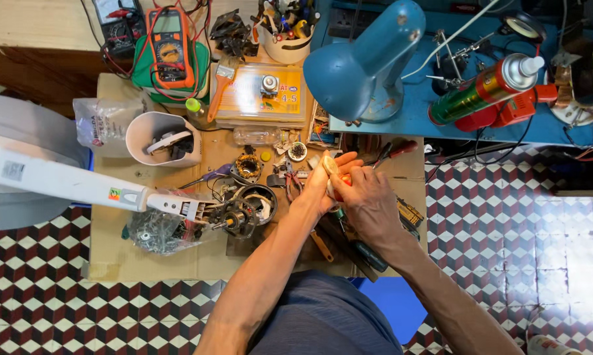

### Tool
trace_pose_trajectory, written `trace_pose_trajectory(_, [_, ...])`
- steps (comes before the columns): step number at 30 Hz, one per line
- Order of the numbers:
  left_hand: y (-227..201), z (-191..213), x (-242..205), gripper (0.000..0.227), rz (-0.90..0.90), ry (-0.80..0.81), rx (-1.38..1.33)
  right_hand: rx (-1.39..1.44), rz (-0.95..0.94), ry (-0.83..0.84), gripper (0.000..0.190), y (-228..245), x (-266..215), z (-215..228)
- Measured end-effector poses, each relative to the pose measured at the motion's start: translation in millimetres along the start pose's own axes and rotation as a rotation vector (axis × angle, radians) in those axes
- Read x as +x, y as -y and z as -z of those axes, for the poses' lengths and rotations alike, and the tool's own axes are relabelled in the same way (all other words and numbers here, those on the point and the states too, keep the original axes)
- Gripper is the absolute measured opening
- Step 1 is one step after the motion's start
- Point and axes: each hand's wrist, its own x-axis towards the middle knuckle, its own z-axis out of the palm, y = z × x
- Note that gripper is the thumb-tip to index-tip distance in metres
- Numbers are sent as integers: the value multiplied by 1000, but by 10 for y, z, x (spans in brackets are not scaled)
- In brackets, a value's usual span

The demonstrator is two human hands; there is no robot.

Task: The person disassembles a small electric motor, removes the rotor, and cleans internal components using a cloth and lubricant. They then reassemble the motor parts and tighten screws with a screwdriver.

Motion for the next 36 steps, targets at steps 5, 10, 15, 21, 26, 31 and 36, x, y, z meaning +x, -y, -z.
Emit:
trace_pose_trajectory(5, [-163, -120, -14, 65, -113, 108, -52, 167, -87, -12, 65, -111, 74, 41])
trace_pose_trajectory(10, [-342, -292, -68, 59, -146, 223, -87, 329, -197, 24, 67, -209, 186, 102])
trace_pose_trajectory(15, [-402, -415, -129, 56, -107, 275, -153, 422, -253, 62, 64, -243, 296, 235])
trace_pose_trajectory(21, [-347, -536, -122, 55, -107, 246, -212, 312, -224, -16, 61, -198, 282, 314])
trace_pose_trajectory(26, [-353, -522, -131, 51, -88, 292, -271, 455, -328, -6, 60, -225, 259, 255])
trace_pose_trajectory(31, [-359, -519, -169, 57, -126, 309, -260, 559, -442, -19, 67, -212, 220, 168])
trace_pose_trajectory(36, [-329, -505, -217, 58, -176, 322, -294, 563, -532, -47, 64, -175, 156, 80])
